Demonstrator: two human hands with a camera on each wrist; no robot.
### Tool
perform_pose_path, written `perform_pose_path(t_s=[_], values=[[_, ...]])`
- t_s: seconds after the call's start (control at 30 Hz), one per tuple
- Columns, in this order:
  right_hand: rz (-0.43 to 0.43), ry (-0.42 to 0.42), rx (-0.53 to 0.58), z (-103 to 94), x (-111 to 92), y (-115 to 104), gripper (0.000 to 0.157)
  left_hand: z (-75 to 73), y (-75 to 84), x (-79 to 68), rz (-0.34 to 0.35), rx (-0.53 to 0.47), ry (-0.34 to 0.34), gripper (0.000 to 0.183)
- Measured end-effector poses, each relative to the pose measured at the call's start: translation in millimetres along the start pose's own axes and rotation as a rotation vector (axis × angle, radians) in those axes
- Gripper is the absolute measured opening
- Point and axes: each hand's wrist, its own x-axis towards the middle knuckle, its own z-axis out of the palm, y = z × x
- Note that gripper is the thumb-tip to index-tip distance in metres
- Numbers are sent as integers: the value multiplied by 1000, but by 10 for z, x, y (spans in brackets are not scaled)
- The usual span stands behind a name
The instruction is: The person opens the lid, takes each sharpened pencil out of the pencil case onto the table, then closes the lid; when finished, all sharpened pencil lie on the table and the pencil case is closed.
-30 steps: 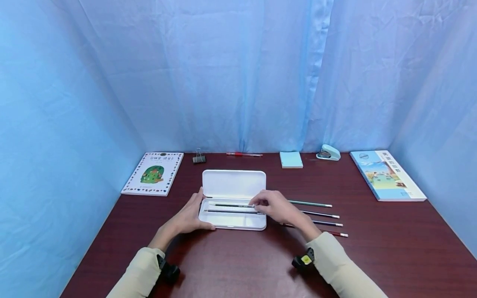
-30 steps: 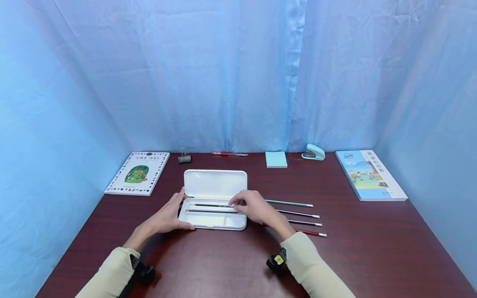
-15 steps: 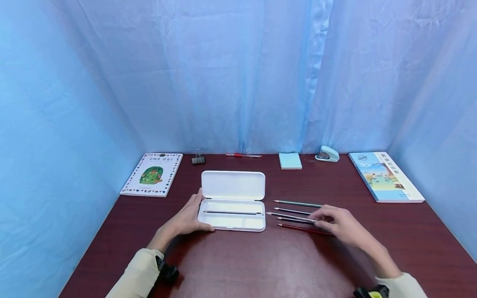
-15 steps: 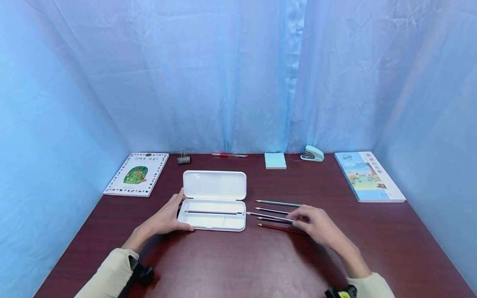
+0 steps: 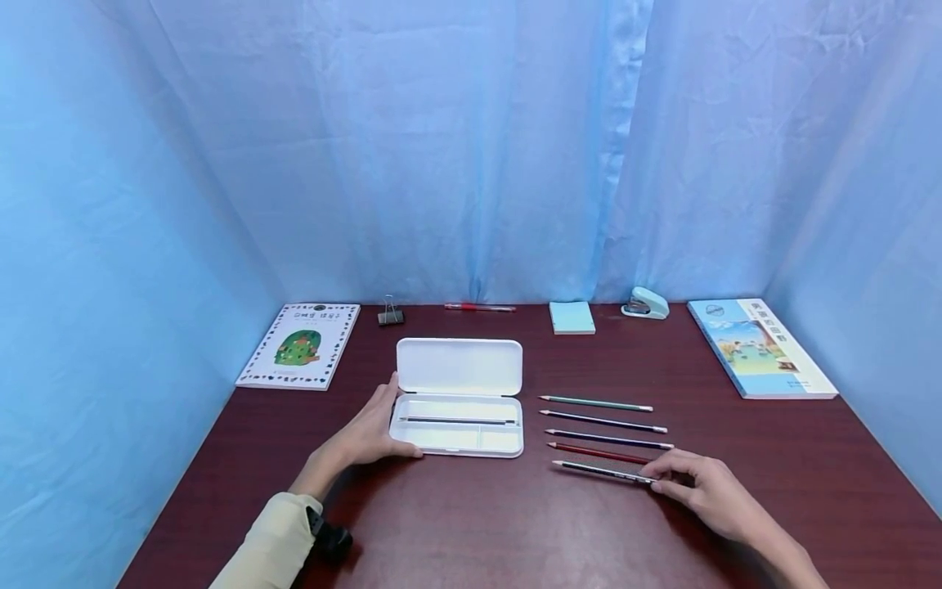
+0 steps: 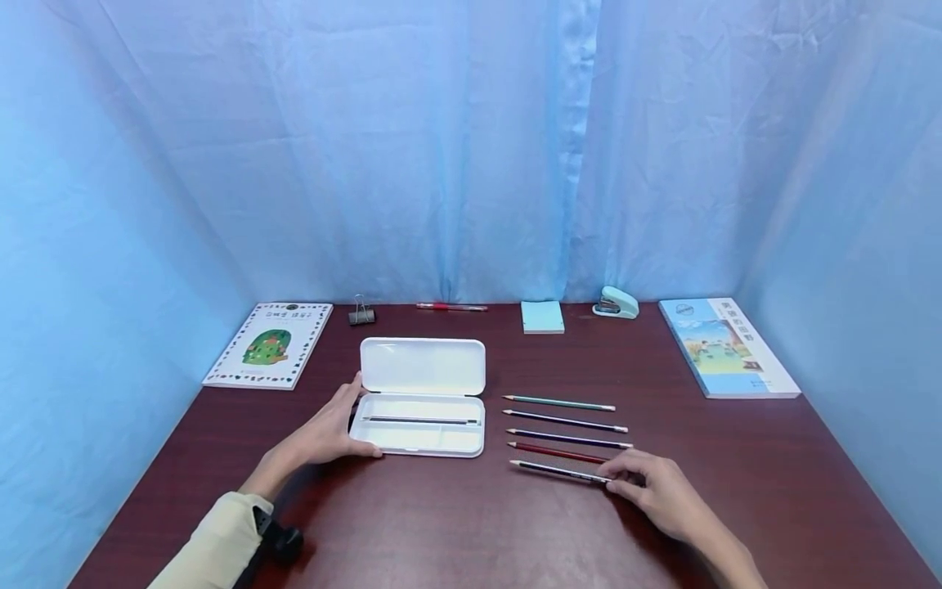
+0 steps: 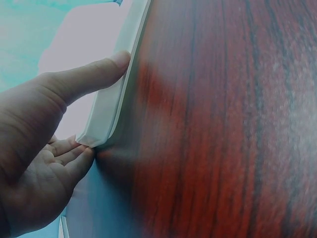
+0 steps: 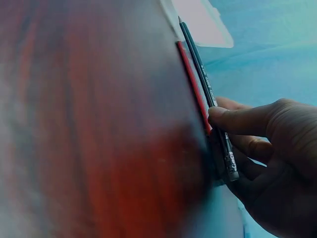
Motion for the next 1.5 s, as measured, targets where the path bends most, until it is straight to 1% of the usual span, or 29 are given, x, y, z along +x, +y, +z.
perform_pose_path(t_s=[0.1,0.27,0.4,0.53,0.57,0.63,0.7,0.77,0.8,0.93,1.07,1.13,1.27,1.37,1.5], values=[[-21,27,-11,65,3,11,22,7,-4,4,-3,3,-1,131],[-42,64,-45,105,14,23,27,12,-9,10,-5,6,3,131],[-64,67,-73,108,27,21,30,3,-3,4,-12,6,-2,131],[-65,52,-107,94,103,-62,31,-4,1,-3,-13,11,-4,131],[-68,52,-116,92,145,-103,30,-5,3,-5,-12,12,-3,131],[-104,58,-126,104,257,-203,29,-2,-1,-5,-8,16,1,131],[-157,65,-126,146,407,-327,26,1,-4,-5,-9,17,2,131],[-199,54,-116,219,580,-474,25,5,-7,-7,-11,18,-1,131],[-218,40,-110,265,673,-550,24,7,-8,-7,-12,19,-1,131],[-233,-65,-92,488,1034,-857,23,4,-2,-6,-10,20,-5,131],[-256,-155,-74,738,1319,-1057,24,-6,8,2,-11,25,-8,130],[-253,-183,-76,854,1414,-1117,23,-12,17,3,-16,26,-11,130],[-232,-186,-129,1026,1546,-1175,18,-19,32,9,-16,16,-10,130],[-215,-176,-145,1075,1603,-1190,15,-20,31,8,-14,10,-11,130],[-218,-180,-124,1082,1637,-1202,14,-21,20,0,-17,8,-11,130]])
